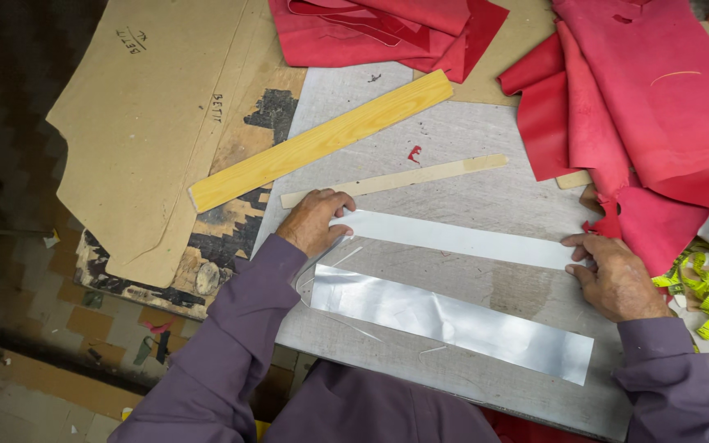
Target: The person aligns a white strip of material on a cardboard backing on the worktable, measures it with a yellow tape measure, and marks it with a pen. They use a long wooden strip as a straightedge to guide alignment, then apply silver adhesive tape strips along the marked strip and press them flat by hand.
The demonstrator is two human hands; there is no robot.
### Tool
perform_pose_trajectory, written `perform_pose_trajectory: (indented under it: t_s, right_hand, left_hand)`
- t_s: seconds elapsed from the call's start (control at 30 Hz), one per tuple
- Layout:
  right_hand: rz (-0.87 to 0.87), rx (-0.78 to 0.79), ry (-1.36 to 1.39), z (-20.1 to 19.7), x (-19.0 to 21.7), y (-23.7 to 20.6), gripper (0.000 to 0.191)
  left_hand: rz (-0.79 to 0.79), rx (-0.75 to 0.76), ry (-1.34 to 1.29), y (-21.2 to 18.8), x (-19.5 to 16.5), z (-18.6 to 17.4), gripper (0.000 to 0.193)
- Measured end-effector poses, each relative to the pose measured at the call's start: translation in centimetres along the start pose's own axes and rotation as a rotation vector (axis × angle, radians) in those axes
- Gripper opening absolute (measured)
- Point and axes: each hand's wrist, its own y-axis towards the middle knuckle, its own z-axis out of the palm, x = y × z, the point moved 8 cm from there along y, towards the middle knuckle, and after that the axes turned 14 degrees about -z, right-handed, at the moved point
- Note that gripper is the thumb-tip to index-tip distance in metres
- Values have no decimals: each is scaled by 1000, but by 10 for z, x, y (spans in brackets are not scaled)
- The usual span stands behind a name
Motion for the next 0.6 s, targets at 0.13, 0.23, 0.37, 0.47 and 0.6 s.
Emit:
perform_pose_trajectory:
  t_s: [0.13, 0.23, 0.37, 0.47, 0.6]
  right_hand:
    - [-264, -78, -108, -6, 21, 0, 36]
    - [-271, -111, -88, -8, 19, -1, 46]
    - [-133, -28, -49, 2, 5, 0, 41]
    - [-206, -52, -87, 1, 8, -1, 43]
    - [-152, -27, -36, 4, 7, -2, 52]
  left_hand:
    - [14, -73, -4, -6, -4, -7, 33]
    - [87, -153, -66, -15, -8, -13, 30]
    - [123, -211, -119, -26, 0, -12, 24]
    - [139, -236, -125, -27, 7, -6, 14]
    - [239, -224, -121, -31, 9, 0, 16]
